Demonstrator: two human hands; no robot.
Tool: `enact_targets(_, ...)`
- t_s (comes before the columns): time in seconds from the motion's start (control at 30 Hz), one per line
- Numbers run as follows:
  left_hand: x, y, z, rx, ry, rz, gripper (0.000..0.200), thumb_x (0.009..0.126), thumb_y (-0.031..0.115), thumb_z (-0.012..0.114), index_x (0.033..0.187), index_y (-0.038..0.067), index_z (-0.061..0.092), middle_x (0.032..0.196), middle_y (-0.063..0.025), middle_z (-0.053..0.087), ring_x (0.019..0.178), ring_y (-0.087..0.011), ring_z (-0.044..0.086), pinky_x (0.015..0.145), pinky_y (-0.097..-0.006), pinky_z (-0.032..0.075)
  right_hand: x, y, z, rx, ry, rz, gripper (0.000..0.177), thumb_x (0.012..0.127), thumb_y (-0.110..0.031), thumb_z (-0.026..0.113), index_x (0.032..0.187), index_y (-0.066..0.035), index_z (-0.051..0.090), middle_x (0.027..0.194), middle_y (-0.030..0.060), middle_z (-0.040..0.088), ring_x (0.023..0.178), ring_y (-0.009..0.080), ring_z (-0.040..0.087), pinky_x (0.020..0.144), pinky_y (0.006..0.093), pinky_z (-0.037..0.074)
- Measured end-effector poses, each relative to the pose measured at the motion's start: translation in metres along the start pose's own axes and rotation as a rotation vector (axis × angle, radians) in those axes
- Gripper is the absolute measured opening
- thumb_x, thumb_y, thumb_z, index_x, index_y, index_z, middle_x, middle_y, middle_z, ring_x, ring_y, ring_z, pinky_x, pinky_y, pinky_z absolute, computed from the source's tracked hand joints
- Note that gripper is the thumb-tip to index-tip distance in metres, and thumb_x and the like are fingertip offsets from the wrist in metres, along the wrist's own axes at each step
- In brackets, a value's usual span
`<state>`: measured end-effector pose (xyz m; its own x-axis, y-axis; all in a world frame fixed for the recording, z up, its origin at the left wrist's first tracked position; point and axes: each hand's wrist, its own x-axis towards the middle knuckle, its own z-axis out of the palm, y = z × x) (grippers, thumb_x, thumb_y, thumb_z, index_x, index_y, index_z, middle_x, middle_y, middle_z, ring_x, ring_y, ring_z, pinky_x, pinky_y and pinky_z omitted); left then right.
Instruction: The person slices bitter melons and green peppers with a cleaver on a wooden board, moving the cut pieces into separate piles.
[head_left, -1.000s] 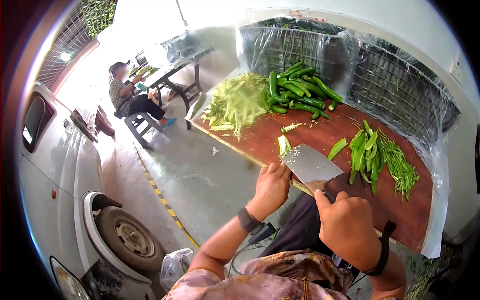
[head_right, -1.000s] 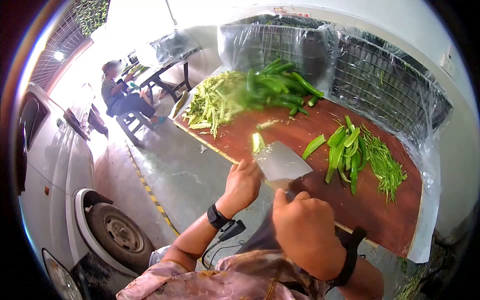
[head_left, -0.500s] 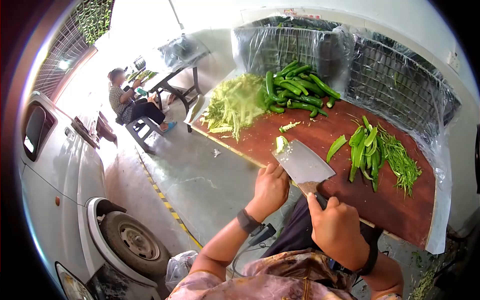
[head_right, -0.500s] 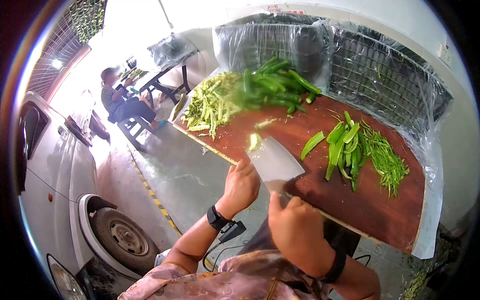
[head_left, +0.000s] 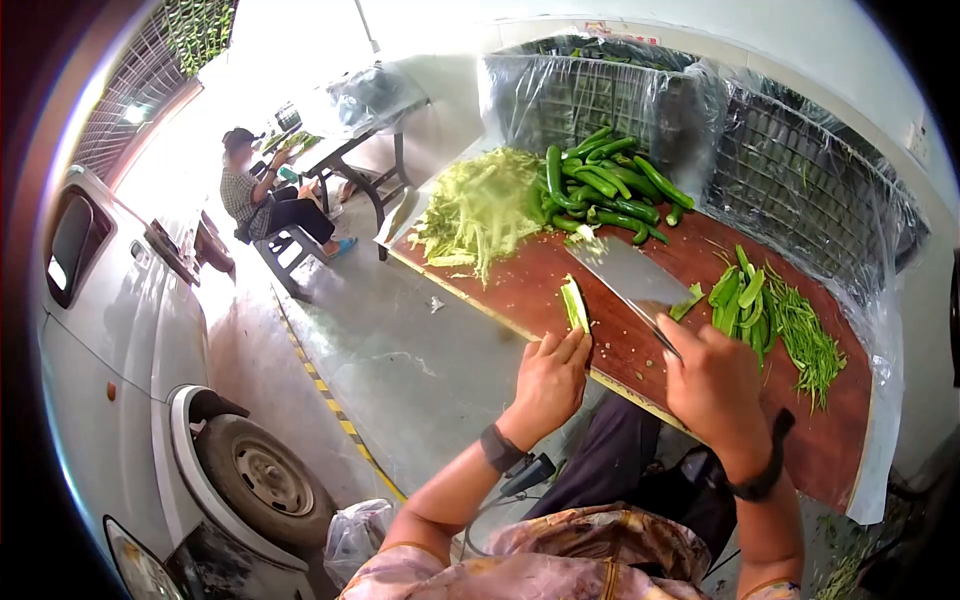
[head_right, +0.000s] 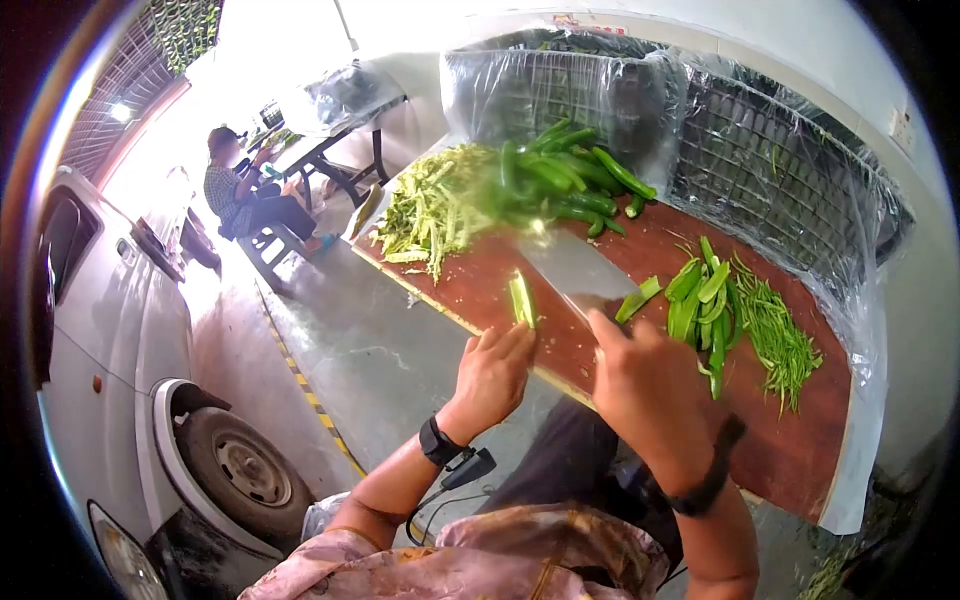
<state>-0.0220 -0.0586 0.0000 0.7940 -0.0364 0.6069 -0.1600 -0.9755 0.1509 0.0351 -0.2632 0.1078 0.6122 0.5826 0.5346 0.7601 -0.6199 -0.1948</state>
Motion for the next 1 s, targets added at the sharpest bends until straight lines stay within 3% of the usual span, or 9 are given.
enact_targets(0.2, 0.019, -0.021, -0.007, -0.192, -0.046, -0.043, 0.030, 0.078, 0.005, 0.062, 0.108, 0.006, 0.067, 0.112, -0.0119, 0.064, 0.101, -0.0325, 0.057, 0.087, -0.0416, 0.046, -0.039, 0.007, -0.025, -0.033, -0.038, 0.062, 0.037, 0.075, -0.008, 0.072, 0.112, -0.012, 0.071, 0.069, 0.0136, 0.058, 0.061, 0.0348, 0.059, 0.056, 0.0459, 0.045)
enact_targets(0.27, 0.033, -0.037, -0.007, -0.154, 0.053, 0.009, 0.031, 0.077, 0.003, 0.061, 0.107, 0.007, 0.067, 0.114, -0.0122, 0.063, 0.105, -0.0330, 0.057, 0.089, -0.0443, 0.046, -0.043, 0.011, -0.028, -0.056, -0.100, 0.050, 0.037, 0.079, -0.014, 0.071, 0.116, -0.013, 0.069, 0.072, 0.0135, 0.060, 0.062, 0.0337, 0.063, 0.055, 0.0436, 0.050)
enact_targets(0.47, 0.055, -0.083, 0.024, -0.140, 0.074, 0.217, 0.027, 0.073, 0.004, 0.063, 0.100, 0.007, 0.066, 0.112, -0.0142, 0.062, 0.109, -0.0359, 0.057, 0.094, -0.0487, 0.046, -0.052, 0.016, -0.025, -0.021, -0.055, 0.066, 0.037, 0.080, -0.013, 0.070, 0.116, -0.013, 0.069, 0.073, 0.0137, 0.060, 0.063, 0.0338, 0.063, 0.056, 0.0444, 0.050)
enact_targets(0.53, 0.059, -0.082, 0.025, -0.201, -0.073, 0.107, 0.021, 0.075, 0.008, 0.063, 0.095, 0.007, 0.066, 0.104, -0.0132, 0.063, 0.102, -0.0351, 0.059, 0.092, -0.0491, 0.045, -0.054, 0.015, -0.028, -0.019, -0.052, 0.072, 0.037, 0.080, -0.013, 0.070, 0.117, -0.012, 0.069, 0.073, 0.0138, 0.060, 0.063, 0.0338, 0.063, 0.056, 0.0445, 0.050)
enact_targets(0.67, 0.050, -0.064, 0.009, -0.077, -0.033, 0.067, 0.014, 0.077, 0.015, 0.065, 0.088, 0.008, 0.068, 0.092, -0.0109, 0.063, 0.093, -0.0323, 0.060, 0.086, -0.0465, 0.046, -0.060, 0.011, -0.035, -0.018, -0.075, 0.095, 0.037, 0.080, -0.014, 0.070, 0.117, -0.012, 0.069, 0.073, 0.0136, 0.060, 0.064, 0.0335, 0.062, 0.056, 0.0447, 0.050)
enact_targets(0.77, 0.032, -0.041, 0.005, 0.194, -0.044, -0.144, 0.014, 0.080, 0.025, 0.068, 0.082, 0.011, 0.071, 0.080, -0.0074, 0.063, 0.086, -0.0286, 0.061, 0.077, -0.0423, 0.045, -0.063, 0.006, -0.035, -0.024, -0.065, 0.078, 0.038, 0.079, -0.013, 0.071, 0.116, -0.012, 0.069, 0.073, 0.0128, 0.060, 0.063, 0.0332, 0.062, 0.056, 0.0449, 0.050)
enact_targets(0.87, 0.019, -0.026, 0.011, 0.116, -0.020, -0.255, 0.013, 0.081, 0.024, 0.067, 0.083, 0.011, 0.071, 0.082, -0.0081, 0.064, 0.086, -0.0291, 0.061, 0.078, -0.0432, 0.045, -0.064, -0.006, -0.036, 0.023, -0.060, 0.074, 0.038, 0.075, -0.007, 0.071, 0.113, -0.010, 0.070, 0.071, 0.0147, 0.058, 0.061, 0.0354, 0.060, 0.055, 0.0452, 0.047)
enact_targets(0.93, 0.019, -0.016, 0.000, 0.102, -0.027, -0.261, 0.012, 0.081, 0.021, 0.066, 0.085, 0.010, 0.071, 0.086, -0.0094, 0.065, 0.087, -0.0293, 0.061, 0.079, -0.0435, 0.046, -0.067, -0.007, -0.033, 0.008, -0.079, 0.040, 0.038, 0.076, -0.010, 0.072, 0.114, -0.011, 0.070, 0.071, 0.0131, 0.058, 0.060, 0.0341, 0.060, 0.054, 0.0447, 0.048)
enact_targets(1.0, 0.021, -0.015, -0.005, 0.096, 0.216, -0.025, 0.011, 0.081, 0.016, 0.065, 0.088, 0.009, 0.070, 0.089, -0.0108, 0.065, 0.088, -0.0300, 0.061, 0.078, -0.0428, 0.047, -0.071, -0.008, -0.032, -0.009, -0.099, 0.011, 0.039, 0.076, -0.013, 0.072, 0.115, -0.013, 0.070, 0.070, 0.0116, 0.057, 0.059, 0.0327, 0.061, 0.053, 0.0443, 0.049)
